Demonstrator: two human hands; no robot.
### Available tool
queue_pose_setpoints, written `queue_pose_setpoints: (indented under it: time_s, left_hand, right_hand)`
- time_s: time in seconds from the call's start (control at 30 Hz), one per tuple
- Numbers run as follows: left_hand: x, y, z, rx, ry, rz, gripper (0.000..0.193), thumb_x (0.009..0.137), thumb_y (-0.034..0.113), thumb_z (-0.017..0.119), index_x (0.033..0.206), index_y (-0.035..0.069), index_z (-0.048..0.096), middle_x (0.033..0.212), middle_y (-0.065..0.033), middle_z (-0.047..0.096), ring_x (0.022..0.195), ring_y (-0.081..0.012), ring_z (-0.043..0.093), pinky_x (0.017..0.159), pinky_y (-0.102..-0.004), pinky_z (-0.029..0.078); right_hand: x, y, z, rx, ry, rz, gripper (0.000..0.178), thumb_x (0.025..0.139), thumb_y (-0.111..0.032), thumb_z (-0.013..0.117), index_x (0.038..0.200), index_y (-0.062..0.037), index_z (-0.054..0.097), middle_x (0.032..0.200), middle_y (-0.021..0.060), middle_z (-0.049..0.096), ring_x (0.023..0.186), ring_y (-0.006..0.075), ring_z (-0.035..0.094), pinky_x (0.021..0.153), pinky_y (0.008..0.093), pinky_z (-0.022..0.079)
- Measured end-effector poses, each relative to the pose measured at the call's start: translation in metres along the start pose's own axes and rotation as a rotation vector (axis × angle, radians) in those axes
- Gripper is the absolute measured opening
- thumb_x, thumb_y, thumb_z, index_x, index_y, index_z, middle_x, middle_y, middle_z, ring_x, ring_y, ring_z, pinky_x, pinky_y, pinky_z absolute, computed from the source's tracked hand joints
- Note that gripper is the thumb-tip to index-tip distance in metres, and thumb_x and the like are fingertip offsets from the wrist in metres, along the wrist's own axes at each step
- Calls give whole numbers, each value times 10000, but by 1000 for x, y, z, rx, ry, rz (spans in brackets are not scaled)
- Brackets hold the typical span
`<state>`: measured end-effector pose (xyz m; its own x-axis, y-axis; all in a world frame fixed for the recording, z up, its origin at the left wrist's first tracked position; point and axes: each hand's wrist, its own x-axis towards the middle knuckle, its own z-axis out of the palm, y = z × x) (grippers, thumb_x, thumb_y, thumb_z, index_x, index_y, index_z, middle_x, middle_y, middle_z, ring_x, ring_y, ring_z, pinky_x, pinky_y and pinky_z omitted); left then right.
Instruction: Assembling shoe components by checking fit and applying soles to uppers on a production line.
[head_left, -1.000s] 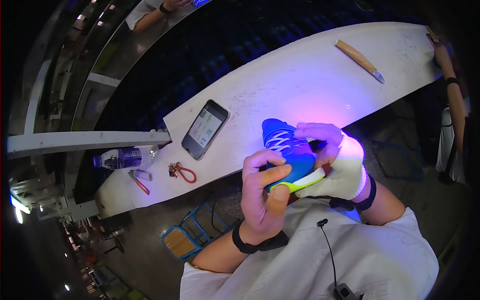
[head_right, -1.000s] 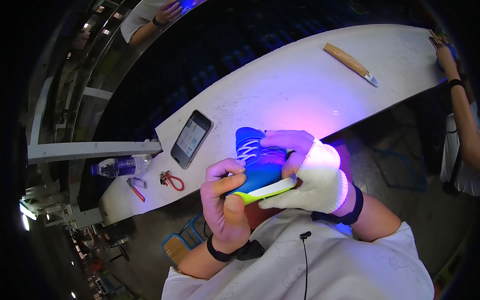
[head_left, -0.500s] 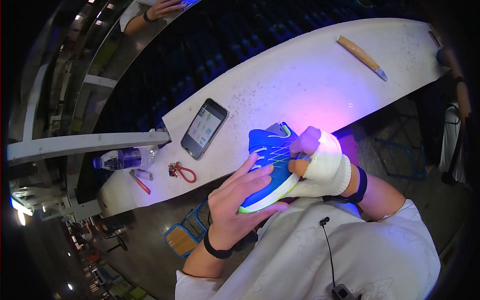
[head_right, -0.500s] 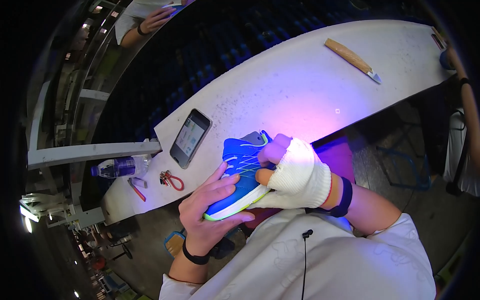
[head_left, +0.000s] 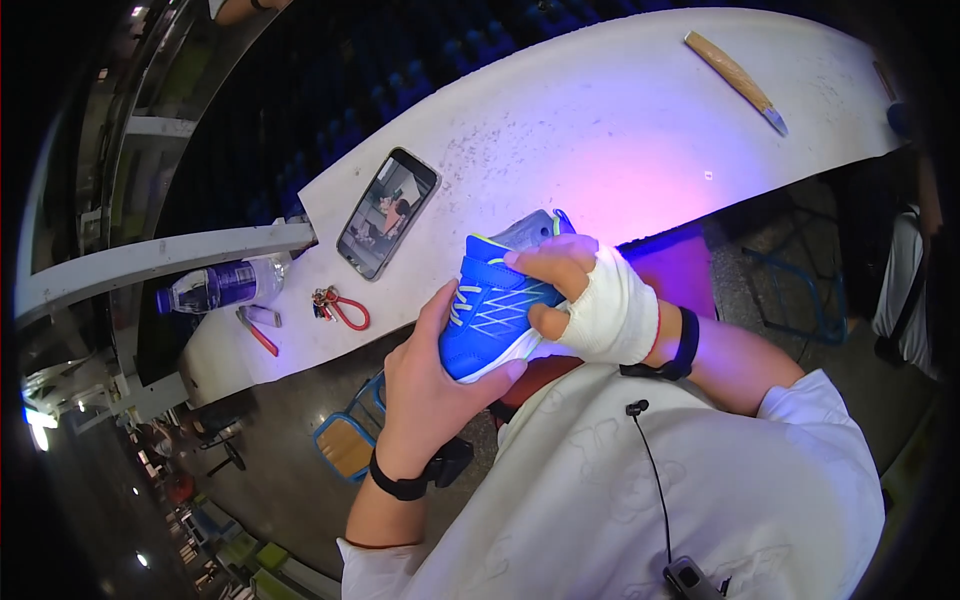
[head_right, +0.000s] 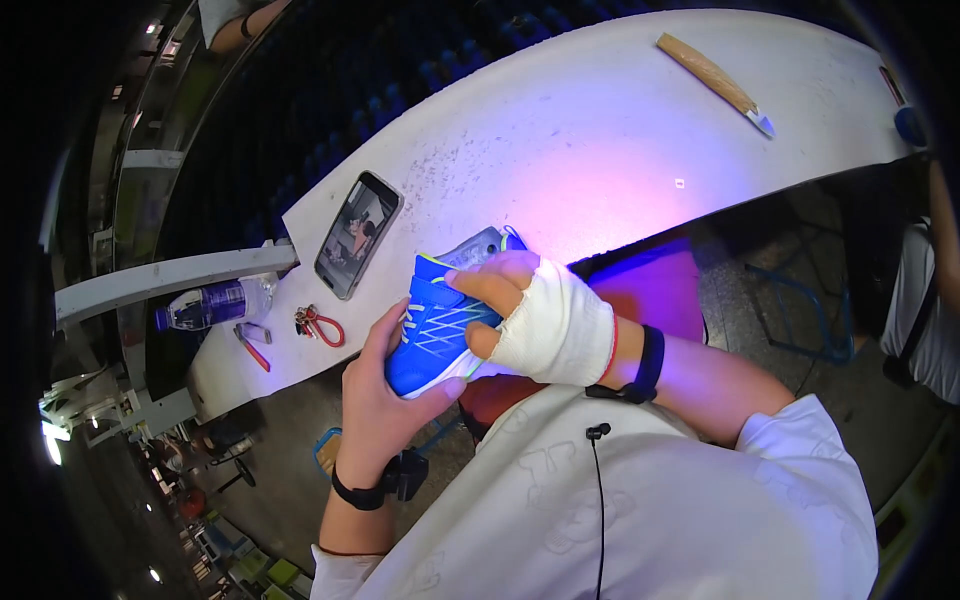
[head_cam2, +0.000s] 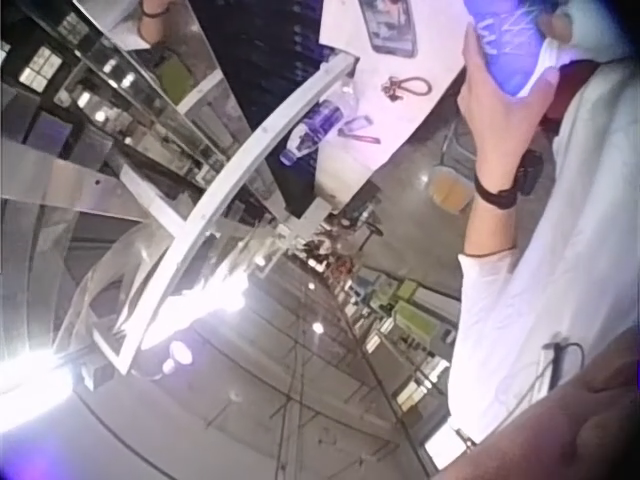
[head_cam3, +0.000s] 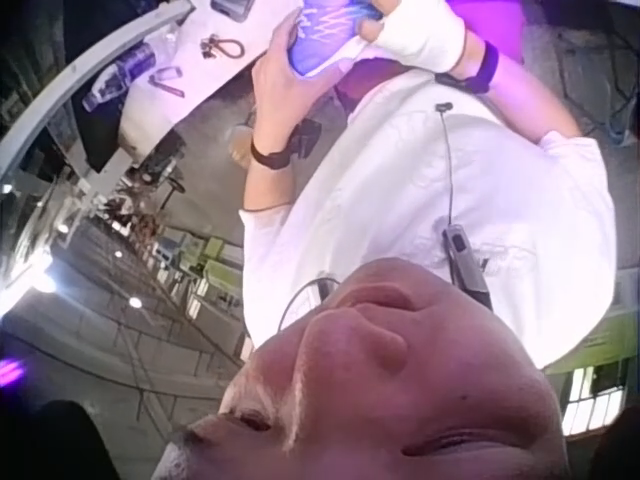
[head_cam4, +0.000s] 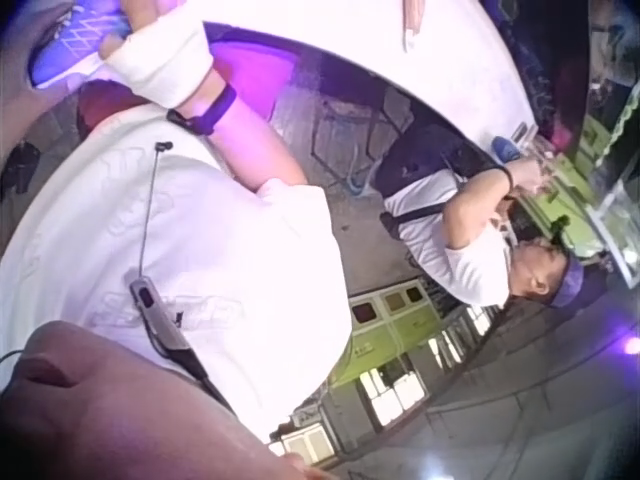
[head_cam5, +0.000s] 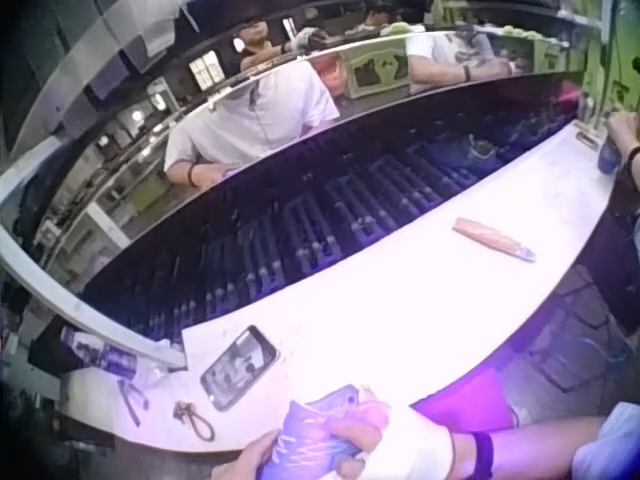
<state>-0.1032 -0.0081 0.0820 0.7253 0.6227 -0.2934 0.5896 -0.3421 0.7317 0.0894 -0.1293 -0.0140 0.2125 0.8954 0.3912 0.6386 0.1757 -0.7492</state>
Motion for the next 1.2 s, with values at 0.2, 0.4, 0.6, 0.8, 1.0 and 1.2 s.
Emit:
queue_pose_setpoints:
  time_s: [0.2, 0.4, 0.6, 0.8, 1.0, 1.2]
  left_hand:
    - [-2, 4, 11, 141, 101, -99, 877, 751, 396, 939, 1467, 42, 576, 1146, -210, 770, 1007, -327, 788, 879, -399, 615]
    - [10, 19, -26, -46, -136, 383, 792, 760, 178, 933, 1457, 11, 596, 1294, -199, 730, 1138, -337, 749, 978, -395, 593]
    - [31, 35, 76, 34, 123, 791, 756, 803, 129, 855, 1491, 20, 564, 1458, -204, 638, 1280, -348, 661, 1062, -453, 545]
    - [26, -7, 131, -162, 334, 702, 587, 782, 5, 822, 1332, 0, 617, 1243, -189, 651, 1113, -372, 651, 834, -462, 553]
    - [39, 12, 131, -424, 343, 731, 417, 732, 86, 895, 1015, 43, 592, 967, -132, 599, 862, -336, 593, 723, -424, 491]
    - [38, 33, 131, -502, 352, 822, 472, 709, 54, 933, 1034, 69, 591, 921, -101, 592, 788, -294, 572, 675, -405, 460]
  right_hand:
    - [-3, 18, 13, -106, 145, -361, 203, 807, -131, 728, 920, -82, 567, 1232, 188, 712, 1032, 360, 704, 924, 517, 595]
    - [-34, 9, -22, 9, 202, 74, 447, 595, -105, 940, 966, -61, 696, 1300, 251, 700, 1170, 422, 684, 969, 473, 575]
    - [-25, -30, -104, 365, 305, -15, 728, 681, -341, 1008, 1252, -59, 655, 1263, 223, 722, 1223, 410, 696, 1163, 598, 458]
    - [-33, -35, -110, 156, 136, -72, 752, 680, -412, 982, 1254, -86, 624, 1216, 152, 735, 1175, 389, 728, 1105, 572, 530]
    - [-17, -49, -112, 58, 112, -52, 692, 667, -396, 985, 1200, -68, 688, 1176, 162, 757, 1104, 379, 755, 1013, 522, 589]
    - [-20, -38, -122, 169, 135, 68, 604, 669, -350, 991, 1134, -43, 758, 1190, 169, 770, 1066, 346, 765, 970, 426, 602]
